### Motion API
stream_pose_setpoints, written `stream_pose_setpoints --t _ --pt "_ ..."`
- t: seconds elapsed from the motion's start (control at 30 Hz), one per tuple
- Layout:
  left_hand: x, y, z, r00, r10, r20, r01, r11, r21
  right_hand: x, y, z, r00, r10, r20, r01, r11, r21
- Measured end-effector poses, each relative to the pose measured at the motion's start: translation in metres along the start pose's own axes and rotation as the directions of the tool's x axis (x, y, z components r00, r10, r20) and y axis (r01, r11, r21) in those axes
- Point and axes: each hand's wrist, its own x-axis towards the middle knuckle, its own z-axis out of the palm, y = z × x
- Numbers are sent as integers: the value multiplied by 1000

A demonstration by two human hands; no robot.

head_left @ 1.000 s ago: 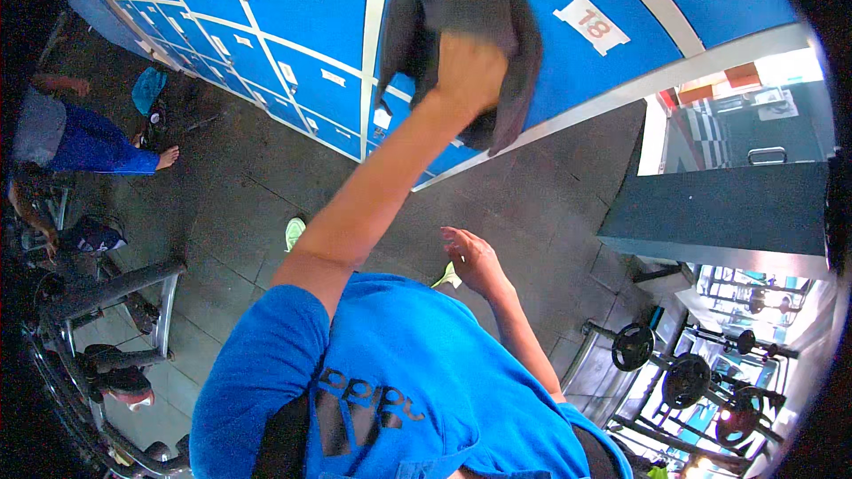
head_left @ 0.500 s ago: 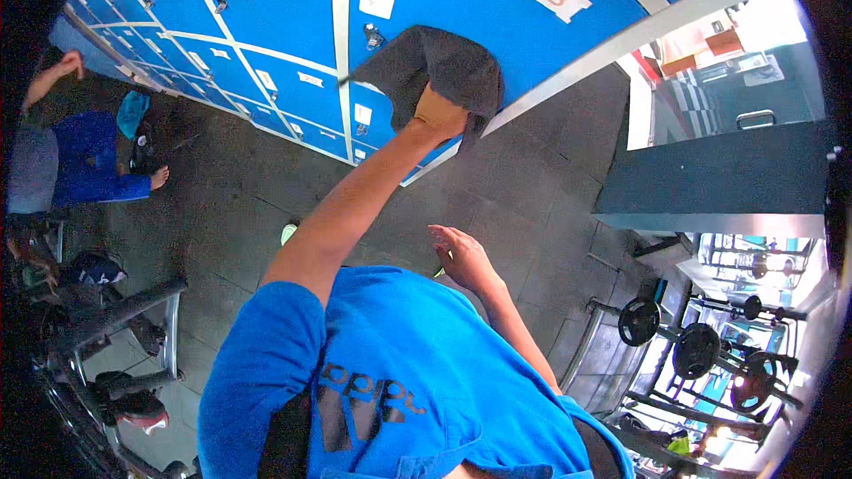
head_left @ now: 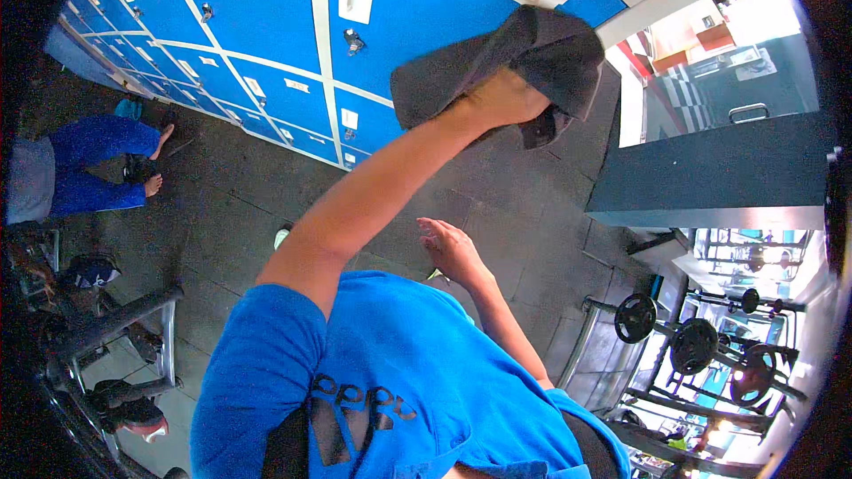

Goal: Cleaning and sanitizing gym lockers with a spray bottle and cloth.

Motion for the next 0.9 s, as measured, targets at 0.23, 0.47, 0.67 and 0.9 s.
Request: stream_pose_setpoints --t 0.23,0.47,0.67,0.9 --pt "-151 -11 26 822 -86 562 122 992 -27 -7 8 6 987 160 29 -156 981 -113" --pt "-125 -19 -4 900 6 437 1 1000 -17 -35 34 19 996 66 -66 -63 997 44" --pt "-12 -7 -2 995 28 94 -22 997 -68 -23 25 17 998 11 -63 -10 1000 24" --pt "51 1 -18 994 97 -48 -99 994 -47 5 10 -3 994 -59 -94 61 998 25"
